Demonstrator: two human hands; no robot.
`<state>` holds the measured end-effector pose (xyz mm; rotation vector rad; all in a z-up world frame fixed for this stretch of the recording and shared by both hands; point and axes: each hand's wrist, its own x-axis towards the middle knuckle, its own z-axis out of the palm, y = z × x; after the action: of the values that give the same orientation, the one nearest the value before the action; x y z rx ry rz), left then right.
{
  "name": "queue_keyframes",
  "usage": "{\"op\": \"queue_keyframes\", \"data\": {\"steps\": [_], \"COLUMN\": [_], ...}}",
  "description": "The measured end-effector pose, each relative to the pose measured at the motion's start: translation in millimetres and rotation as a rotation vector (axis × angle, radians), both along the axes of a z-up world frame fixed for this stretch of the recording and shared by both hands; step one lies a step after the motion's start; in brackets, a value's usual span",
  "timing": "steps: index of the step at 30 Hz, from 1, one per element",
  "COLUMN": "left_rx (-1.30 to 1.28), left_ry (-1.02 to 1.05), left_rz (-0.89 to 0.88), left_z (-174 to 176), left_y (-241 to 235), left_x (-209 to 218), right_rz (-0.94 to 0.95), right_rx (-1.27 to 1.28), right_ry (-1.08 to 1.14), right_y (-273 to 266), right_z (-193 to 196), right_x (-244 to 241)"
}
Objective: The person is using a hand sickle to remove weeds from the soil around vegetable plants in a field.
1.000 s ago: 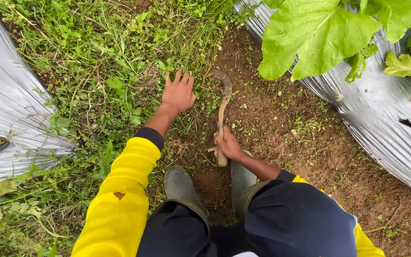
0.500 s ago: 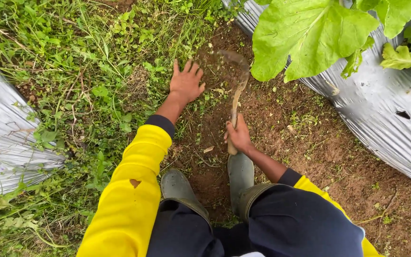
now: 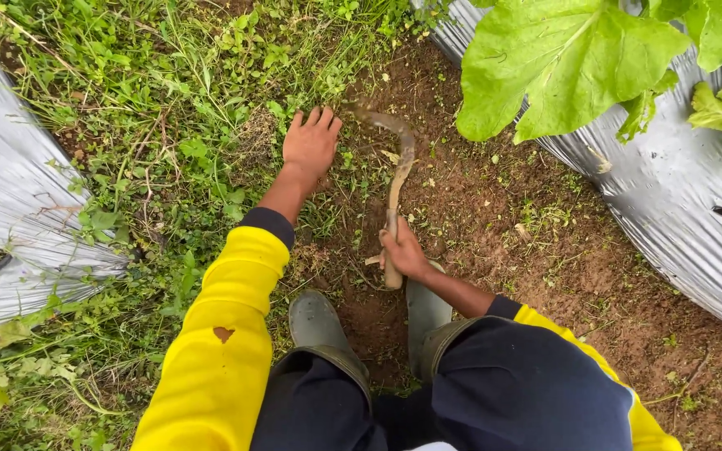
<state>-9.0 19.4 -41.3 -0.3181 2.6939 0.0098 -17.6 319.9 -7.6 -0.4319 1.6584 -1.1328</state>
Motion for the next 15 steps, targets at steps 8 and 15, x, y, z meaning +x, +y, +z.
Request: {"op": "queue_keyframes", "data": {"steps": [8,15], "left_rx": [0.010,0.058], "left_ry": [-0.012,-0.018], "left_rz": [0.015,0.069], "left_z": [8.7,30.0], "left_y": [1.6,4.4], "left_x": [-2.9,-4.9], "right_rz": [-0.412,0.154], "right_rx": [-0.194,0.055], "right_ry": [0.283,-0.023], "right_y": [-34.7,15.8], "right_z": [33.8,-21.0], "right_x": [-54.3,20.0]}}
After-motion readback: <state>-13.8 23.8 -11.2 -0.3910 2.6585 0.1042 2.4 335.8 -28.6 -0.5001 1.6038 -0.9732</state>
